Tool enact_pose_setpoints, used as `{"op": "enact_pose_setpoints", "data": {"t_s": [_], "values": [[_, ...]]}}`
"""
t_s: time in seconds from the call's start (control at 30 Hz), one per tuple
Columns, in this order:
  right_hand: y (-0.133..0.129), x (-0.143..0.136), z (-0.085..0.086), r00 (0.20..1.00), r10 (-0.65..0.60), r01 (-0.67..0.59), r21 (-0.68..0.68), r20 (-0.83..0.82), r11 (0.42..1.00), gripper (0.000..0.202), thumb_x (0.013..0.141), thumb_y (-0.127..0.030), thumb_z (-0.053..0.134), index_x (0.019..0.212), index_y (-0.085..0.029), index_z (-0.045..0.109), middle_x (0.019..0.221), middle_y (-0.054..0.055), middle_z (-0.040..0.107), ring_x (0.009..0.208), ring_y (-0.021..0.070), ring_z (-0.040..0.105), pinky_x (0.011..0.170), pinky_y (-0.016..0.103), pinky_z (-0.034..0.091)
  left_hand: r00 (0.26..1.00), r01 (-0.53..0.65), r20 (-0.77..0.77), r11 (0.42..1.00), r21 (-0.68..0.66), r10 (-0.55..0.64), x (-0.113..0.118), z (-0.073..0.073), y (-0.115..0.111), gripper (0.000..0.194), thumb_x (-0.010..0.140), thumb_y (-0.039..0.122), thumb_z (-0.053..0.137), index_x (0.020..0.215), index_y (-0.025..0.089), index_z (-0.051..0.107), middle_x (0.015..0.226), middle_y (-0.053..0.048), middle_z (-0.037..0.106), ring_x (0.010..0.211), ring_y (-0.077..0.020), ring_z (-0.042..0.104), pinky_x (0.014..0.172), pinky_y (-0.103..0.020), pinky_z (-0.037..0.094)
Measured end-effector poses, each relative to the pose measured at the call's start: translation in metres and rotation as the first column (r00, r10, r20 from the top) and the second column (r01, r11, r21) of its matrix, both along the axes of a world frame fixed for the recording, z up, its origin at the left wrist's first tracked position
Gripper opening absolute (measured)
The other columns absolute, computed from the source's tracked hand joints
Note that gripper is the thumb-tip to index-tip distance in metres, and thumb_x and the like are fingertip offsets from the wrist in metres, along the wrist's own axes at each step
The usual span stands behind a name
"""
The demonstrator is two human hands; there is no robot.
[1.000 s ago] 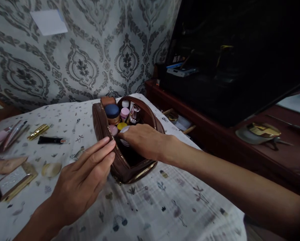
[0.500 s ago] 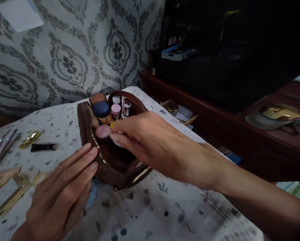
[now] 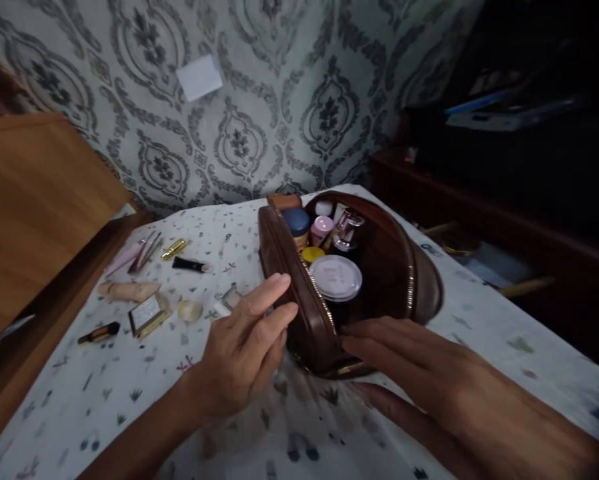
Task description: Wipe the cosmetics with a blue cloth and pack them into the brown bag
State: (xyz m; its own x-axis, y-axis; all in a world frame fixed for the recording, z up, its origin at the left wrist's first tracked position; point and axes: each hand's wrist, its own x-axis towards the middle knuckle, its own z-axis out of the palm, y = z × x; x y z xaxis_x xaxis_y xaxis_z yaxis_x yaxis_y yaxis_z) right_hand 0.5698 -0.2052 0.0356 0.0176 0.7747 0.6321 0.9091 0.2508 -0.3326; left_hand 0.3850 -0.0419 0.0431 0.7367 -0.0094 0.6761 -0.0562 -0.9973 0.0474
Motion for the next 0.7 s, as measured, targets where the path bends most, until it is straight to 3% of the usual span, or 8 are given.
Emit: {"op": "enact_pose_setpoints", "data": {"t_s": [0.13,0.33,0.43,0.57,0.63,0.7], "values": [[0.005,-0.007,0.007,0.99,0.03,-0.028,-0.015,0.137,0.999,0.02,0.097,-0.023,0.048,0.099,-0.022,0.068,0.094,0.008,0.075,0.08,0.0226,0.072,0.064,0.034,0.06,0.987,-0.126,-0.087,0.99,0.065,0.131,-0.025,-0.022,0.015,0.026,0.094,0.01,0.049,0.119,0.011,0.057,0.131,-0.021,0.061,0.121,-0.0245,0.062,0.091,-0.034,0.059],[0.003,-0.013,0.006,0.981,-0.046,0.044,0.018,0.19,0.999,0.024,0.099,-0.025,0.046,0.1,-0.021,0.069,0.1,0.009,0.074,0.085,0.0227,0.071,0.07,0.036,0.059,0.929,-0.314,-0.187,0.948,0.057,0.319,-0.069,-0.05,0.049,0.021,0.097,0.014,0.044,0.112,0.016,0.059,0.116,-0.012,0.067,0.105,-0.0214,0.067,0.083,-0.033,0.059],[0.002,-0.018,0.003,0.974,-0.117,0.112,0.038,0.192,0.993,0.021,0.099,-0.026,0.048,0.105,-0.019,0.067,0.104,0.01,0.073,0.092,0.0255,0.071,0.076,0.04,0.06,0.882,-0.447,-0.186,0.893,-0.044,0.433,-0.09,-0.051,0.065,0.021,0.099,0.019,0.043,0.114,0.018,0.059,0.115,-0.01,0.066,0.108,-0.0209,0.065,0.091,-0.035,0.056],[-0.001,-0.035,0.007,0.971,-0.228,0.215,0.151,0.076,0.965,0.02,0.094,-0.021,0.057,0.111,-0.022,0.066,0.114,0.011,0.069,0.101,0.0276,0.069,0.087,0.044,0.058,0.796,-0.604,-0.14,0.762,-0.234,0.588,-0.109,-0.048,0.084,0.025,0.1,0.027,0.04,0.116,0.018,0.057,0.114,-0.01,0.064,0.112,-0.0236,0.061,0.099,-0.041,0.05],[0.0,-0.047,0.01,0.981,-0.194,0.186,0.224,0.014,0.957,0.024,0.091,-0.014,0.06,0.112,-0.023,0.065,0.112,0.01,0.07,0.1,0.026,0.068,0.086,0.042,0.058,0.776,-0.627,-0.155,0.722,-0.293,0.611,-0.113,-0.049,0.09,0.028,0.1,0.031,0.039,0.119,0.018,0.056,0.117,-0.01,0.063,0.115,-0.0247,0.06,0.102,-0.043,0.048],[0.004,-0.063,0.01,0.999,-0.046,0.046,0.247,-0.005,0.968,0.028,0.089,-0.007,0.058,0.112,-0.021,0.064,0.105,0.009,0.071,0.096,0.0226,0.068,0.083,0.037,0.058,0.777,-0.629,-0.215,0.719,-0.296,0.592,-0.113,-0.053,0.092,0.033,0.1,0.034,0.039,0.125,0.018,0.054,0.125,-0.011,0.061,0.121,-0.0257,0.057,0.105,-0.044,0.045]]}}
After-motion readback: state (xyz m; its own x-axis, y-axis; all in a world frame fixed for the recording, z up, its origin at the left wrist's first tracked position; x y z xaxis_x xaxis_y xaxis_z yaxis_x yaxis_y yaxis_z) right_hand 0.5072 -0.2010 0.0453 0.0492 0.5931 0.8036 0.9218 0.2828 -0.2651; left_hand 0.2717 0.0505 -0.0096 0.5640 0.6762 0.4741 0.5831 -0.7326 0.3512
